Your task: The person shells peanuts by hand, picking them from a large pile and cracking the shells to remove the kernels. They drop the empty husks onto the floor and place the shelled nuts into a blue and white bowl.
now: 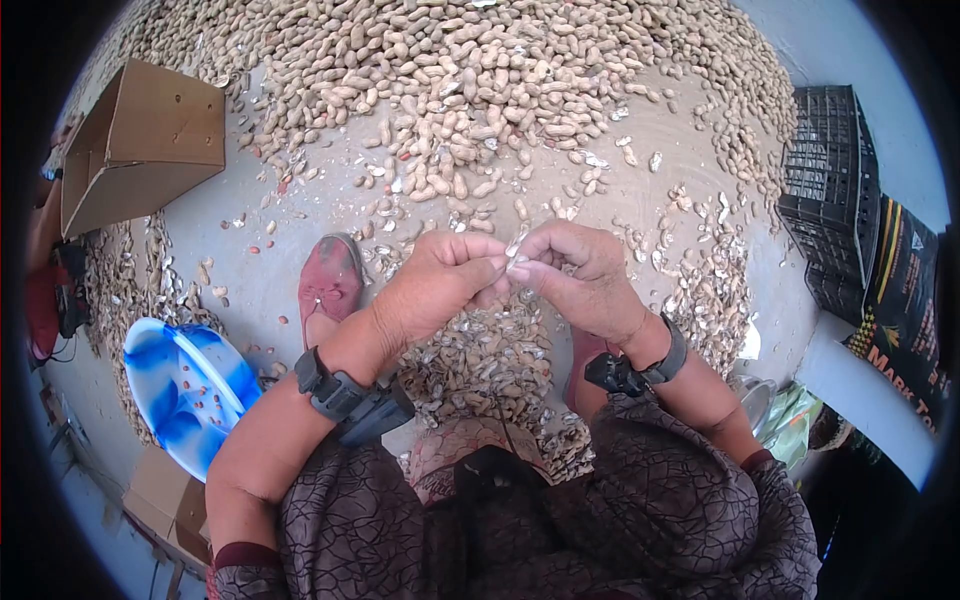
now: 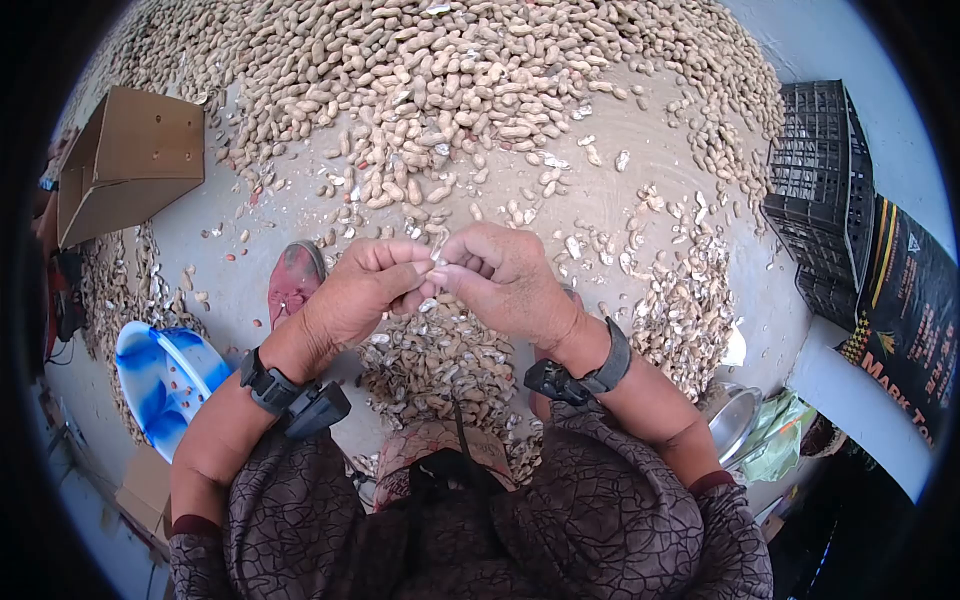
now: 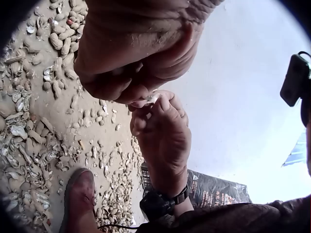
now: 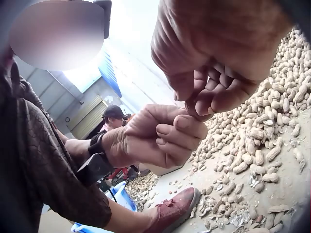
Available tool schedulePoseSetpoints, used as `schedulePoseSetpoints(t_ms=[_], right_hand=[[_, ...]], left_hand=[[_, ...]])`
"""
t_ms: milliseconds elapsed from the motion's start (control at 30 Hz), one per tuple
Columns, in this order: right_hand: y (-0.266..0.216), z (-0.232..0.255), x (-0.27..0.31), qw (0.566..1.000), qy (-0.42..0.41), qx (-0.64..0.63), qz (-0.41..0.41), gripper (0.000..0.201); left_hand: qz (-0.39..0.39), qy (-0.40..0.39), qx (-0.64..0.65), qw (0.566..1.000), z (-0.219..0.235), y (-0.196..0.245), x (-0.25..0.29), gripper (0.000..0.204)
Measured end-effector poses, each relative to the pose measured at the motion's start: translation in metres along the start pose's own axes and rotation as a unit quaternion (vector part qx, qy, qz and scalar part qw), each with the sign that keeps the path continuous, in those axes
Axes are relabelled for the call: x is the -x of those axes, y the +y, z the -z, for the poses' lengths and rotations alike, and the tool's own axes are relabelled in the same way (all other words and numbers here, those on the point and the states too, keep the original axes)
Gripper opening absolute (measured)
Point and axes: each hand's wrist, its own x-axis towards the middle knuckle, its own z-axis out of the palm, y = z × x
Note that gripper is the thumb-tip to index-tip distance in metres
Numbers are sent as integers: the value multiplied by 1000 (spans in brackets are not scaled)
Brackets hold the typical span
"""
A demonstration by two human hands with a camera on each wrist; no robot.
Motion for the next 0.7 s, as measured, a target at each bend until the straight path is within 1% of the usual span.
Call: schedulePoseSetpoints(t_ms=[33,100,133,167,200,233,267,300,333,367,400,433,467,500,567,633,700], right_hand=[[0,1,1,1000,7,5,0,7],[3,1,3,994,-81,-50,-58,7],[13,3,5,988,-124,-36,-80,11],[16,7,5,989,-117,-34,-80,11],[17,12,4,973,-210,49,-82,14],[20,17,3,942,-299,129,-84,17],[27,20,1,942,-296,130,-85,17],[37,24,-2,959,-199,175,-98,20],[48,28,-6,965,-100,218,-110,22],[59,36,-12,956,-20,270,-110,22],[70,45,-21,939,60,320,-108,23],[79,55,-28,925,95,348,-122,23],[87,64,-33,908,129,374,-136,23],[99,73,-38,908,129,374,-137,23],[118,82,-46,870,153,438,-166,20],[132,85,-48,865,151,449,-163,19],[132,82,-49,861,149,458,-160,19]], left_hand=[[-2,-8,-2,1000,2,0,-1,17],[36,-35,-118,992,8,-3,-1,19],[54,-46,-142,987,10,-5,-1,21],[53,-52,-144,987,11,-5,-1,21],[76,-41,-191,978,12,-5,0,22],[100,-29,-238,966,14,-4,1,23],[122,-15,-191,974,14,0,3,22],[120,-18,-193,974,16,0,3,22],[120,16,-130,984,17,0,4,21],[119,49,-66,989,18,0,4,20],[118,47,-67,990,19,0,4,20],[109,58,-34,992,19,0,4,19],[101,70,-2,992,19,-1,4,18],[102,69,-2,992,19,-1,4,18],[114,65,16,991,18,0,4,18],[115,65,20,991,16,-2,3,17],[117,66,23,991,15,-4,2,17]])
